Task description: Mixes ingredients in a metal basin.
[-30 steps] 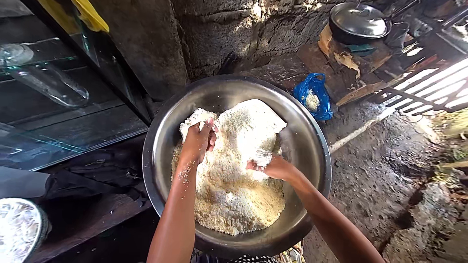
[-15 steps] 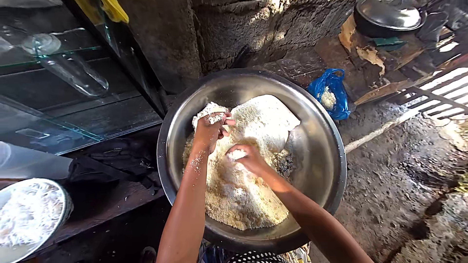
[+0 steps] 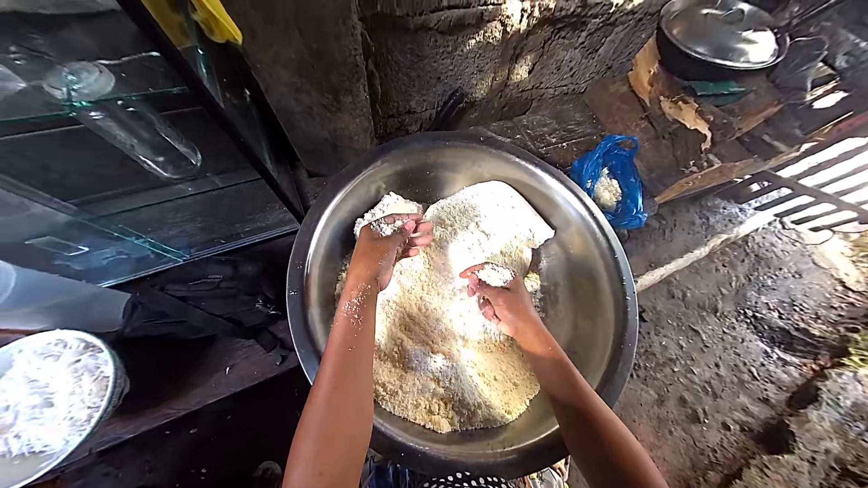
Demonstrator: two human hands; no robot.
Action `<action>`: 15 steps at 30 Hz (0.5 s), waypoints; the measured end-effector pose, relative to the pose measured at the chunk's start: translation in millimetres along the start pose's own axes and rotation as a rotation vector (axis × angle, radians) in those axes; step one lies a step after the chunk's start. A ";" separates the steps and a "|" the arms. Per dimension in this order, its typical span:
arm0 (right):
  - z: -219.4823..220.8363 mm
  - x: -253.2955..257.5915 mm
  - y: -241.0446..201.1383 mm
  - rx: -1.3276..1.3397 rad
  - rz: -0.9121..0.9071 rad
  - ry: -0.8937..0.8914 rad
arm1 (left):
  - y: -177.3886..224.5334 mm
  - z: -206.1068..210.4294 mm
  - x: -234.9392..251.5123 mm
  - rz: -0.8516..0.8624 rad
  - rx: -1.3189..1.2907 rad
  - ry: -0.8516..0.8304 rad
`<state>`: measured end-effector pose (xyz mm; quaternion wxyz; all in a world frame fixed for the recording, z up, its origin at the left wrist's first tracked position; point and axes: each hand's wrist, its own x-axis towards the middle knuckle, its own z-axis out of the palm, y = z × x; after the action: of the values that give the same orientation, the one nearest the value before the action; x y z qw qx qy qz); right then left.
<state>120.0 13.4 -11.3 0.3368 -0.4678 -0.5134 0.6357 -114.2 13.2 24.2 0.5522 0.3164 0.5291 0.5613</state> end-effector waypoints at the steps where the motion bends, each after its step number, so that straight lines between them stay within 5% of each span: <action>1: 0.8 -1.2 0.6 -0.027 -0.029 0.004 | -0.7 0.8 -0.5 -0.002 0.026 0.014; 7: -17.2 3.3 7.4 -0.370 -0.037 -0.243 | -5.1 -1.9 7.9 -0.011 0.244 0.205; 11: -24.5 10.6 5.4 -0.906 0.251 -0.103 | -21.9 -16.2 10.7 -0.032 0.546 0.178; 15: -0.5 14.7 55.2 -0.340 0.464 -0.036 | -65.7 -9.9 -8.2 -0.225 0.741 0.126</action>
<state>118.5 13.4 -68.4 0.0900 -0.6111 -0.4978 0.6088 -103.2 -8.2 -38.3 0.4252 0.3992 0.7601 0.2866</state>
